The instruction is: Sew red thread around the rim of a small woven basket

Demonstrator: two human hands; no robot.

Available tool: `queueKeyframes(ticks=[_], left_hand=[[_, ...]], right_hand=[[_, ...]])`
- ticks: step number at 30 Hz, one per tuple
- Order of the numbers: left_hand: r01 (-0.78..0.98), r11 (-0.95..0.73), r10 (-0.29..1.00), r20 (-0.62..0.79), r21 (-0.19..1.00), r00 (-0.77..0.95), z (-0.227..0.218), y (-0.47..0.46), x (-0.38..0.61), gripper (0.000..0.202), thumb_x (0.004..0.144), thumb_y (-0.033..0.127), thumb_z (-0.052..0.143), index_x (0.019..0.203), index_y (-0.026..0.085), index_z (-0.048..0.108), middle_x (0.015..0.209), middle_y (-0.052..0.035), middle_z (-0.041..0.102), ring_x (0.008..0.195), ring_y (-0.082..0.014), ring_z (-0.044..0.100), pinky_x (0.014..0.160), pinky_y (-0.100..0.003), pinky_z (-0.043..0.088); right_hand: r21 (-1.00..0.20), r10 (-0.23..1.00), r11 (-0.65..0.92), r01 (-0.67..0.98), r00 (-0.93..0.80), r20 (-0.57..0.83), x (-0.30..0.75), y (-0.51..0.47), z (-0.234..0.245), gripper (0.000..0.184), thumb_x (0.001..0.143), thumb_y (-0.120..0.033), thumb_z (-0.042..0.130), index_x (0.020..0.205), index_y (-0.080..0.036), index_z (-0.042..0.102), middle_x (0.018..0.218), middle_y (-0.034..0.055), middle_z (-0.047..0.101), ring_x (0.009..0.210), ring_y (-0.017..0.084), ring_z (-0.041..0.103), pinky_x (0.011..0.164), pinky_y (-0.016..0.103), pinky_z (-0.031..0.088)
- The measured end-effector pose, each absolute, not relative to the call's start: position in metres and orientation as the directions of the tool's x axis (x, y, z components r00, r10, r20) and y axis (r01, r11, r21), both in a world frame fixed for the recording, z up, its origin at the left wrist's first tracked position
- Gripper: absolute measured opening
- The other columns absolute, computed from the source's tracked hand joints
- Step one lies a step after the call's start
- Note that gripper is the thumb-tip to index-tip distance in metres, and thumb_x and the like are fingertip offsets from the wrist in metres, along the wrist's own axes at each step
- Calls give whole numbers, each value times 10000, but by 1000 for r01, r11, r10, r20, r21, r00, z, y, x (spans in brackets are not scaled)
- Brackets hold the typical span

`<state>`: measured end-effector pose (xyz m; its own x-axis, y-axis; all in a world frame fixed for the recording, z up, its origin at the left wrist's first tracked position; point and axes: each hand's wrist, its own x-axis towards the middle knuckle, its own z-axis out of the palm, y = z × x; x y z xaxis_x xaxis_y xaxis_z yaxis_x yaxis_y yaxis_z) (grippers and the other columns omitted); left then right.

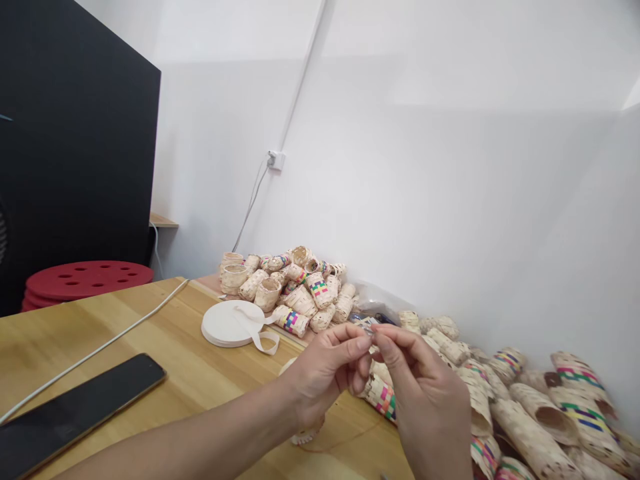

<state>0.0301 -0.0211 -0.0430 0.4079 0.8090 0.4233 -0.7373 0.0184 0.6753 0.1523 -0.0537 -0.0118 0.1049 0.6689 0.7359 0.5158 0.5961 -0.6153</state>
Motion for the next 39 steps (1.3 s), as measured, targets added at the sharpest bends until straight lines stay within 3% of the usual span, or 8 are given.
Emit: queueKeyframes(ticks=[8, 15, 20, 23, 27, 39], left_hand=[[-653, -193, 807, 497, 733, 320, -40, -23, 27, 315, 736, 391, 731, 759, 121, 569, 558, 4, 583, 437, -68, 497, 448, -170, 391], [-471, -380, 814, 529, 796, 239, -30, -26, 21, 278, 716, 366, 738, 810, 134, 619, 620, -16, 618, 515, -103, 538, 497, -199, 411], [-256, -604, 768, 637, 755, 65, -21, -30, 10, 210, 723, 337, 731, 776, 147, 660, 721, -26, 630, 683, -134, 565, 617, -218, 428], [-231, -624, 748, 656, 746, 96, -16, -32, 6, 180, 760, 323, 698, 825, 156, 675, 736, -29, 647, 693, -139, 575, 627, -221, 433], [-310, -594, 719, 663, 742, 209, -13, -34, 6, 105, 805, 243, 645, 869, 163, 669, 718, -19, 658, 680, -138, 598, 671, -236, 466], [-177, -642, 701, 664, 746, 260, -6, -41, 2, 144, 832, 174, 556, 781, 127, 683, 646, -24, 629, 619, -135, 588, 636, -220, 472]], right_hand=[[-638, 678, 605, 476, 112, 726, 152, -52, -13, 242, 820, -423, 601, 865, -218, 721, 917, 39, 711, 853, 221, 645, 761, 305, 502], [-688, 703, 616, 384, 125, 700, 149, -54, -9, 250, 845, -429, 578, 813, -197, 666, 791, 28, 669, 740, 182, 595, 619, 248, 465], [-762, 764, 641, 91, 19, 644, 152, -45, -13, 238, 854, -422, 612, 783, -196, 615, 670, -13, 586, 614, 124, 527, 585, 213, 448], [-817, 820, 563, -127, -33, 571, 152, -40, -17, 236, 840, -423, 648, 950, -216, 618, 662, -31, 559, 623, 116, 521, 625, 217, 446], [-835, 853, 487, -257, -67, 518, 148, -39, -20, 468, 817, -414, 684, 1224, -246, 526, 655, -47, 536, 602, 110, 485, 619, 217, 427], [-853, 853, 474, -219, -128, 507, 149, -37, -25, 594, 822, -409, 681, 1335, -280, 409, 633, -46, 528, 570, 118, 450, 534, 207, 364]])
